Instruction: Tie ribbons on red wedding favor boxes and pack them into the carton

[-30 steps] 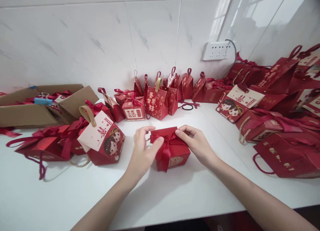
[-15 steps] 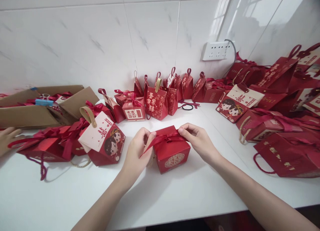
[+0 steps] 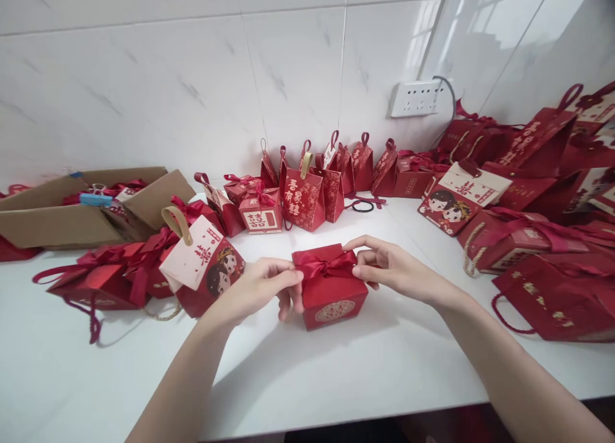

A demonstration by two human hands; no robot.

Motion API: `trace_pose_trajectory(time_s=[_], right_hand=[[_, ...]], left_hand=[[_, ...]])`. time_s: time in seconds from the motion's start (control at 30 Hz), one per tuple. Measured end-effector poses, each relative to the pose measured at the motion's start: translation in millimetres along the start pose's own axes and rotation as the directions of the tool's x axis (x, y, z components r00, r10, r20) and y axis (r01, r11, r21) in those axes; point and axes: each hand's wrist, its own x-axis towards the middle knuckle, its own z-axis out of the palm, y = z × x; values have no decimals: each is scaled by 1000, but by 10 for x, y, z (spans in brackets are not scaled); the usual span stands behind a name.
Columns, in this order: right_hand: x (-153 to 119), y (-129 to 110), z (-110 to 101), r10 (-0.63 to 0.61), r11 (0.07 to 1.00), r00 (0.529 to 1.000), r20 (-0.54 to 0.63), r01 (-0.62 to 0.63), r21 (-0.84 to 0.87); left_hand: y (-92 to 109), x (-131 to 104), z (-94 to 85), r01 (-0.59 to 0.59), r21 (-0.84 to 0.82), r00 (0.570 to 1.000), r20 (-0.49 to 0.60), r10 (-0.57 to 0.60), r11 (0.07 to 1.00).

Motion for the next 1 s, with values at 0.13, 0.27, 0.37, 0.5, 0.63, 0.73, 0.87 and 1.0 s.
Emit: trace_pose_trajectory(time_s=[0.13, 0.27, 0.37, 0.5, 0.63, 0.73, 0.87, 1.0], right_hand=[[-30, -39, -132, -117, 912, 962, -247, 202, 356], [-96, -104, -357, -218, 724, 768, -602, 541, 428], [-104, -110, -439, -282, 732, 700, -656, 599, 325], [-65, -85, -430, -267, 762, 703, -660, 573, 302], [-71, -78, -446, -248, 682, 692, -678, 622, 385], [-104, -67, -493, -246, 632, 654, -715, 668, 394], [-150, -59, -528, -303, 658, 620, -724, 686, 312], [-229, -91, -477, -387, 709, 649, -654, 664, 239]], left_hand=[[8, 4, -120, -194, -341, 977, -154, 149, 920], [71, -38, -342, -567, -607, 810, -533, 244, 557], [108, -63, -402, -674, -601, 724, -651, 226, 429], [129, -72, -339, -652, -622, 732, -666, 144, 433], [117, -79, -311, -676, -603, 703, -700, 126, 423], [80, -66, -351, -705, -574, 673, -727, 138, 417], [30, -26, -403, -738, -531, 640, -747, 181, 418], [29, 28, -384, -709, -532, 663, -727, 180, 463]])
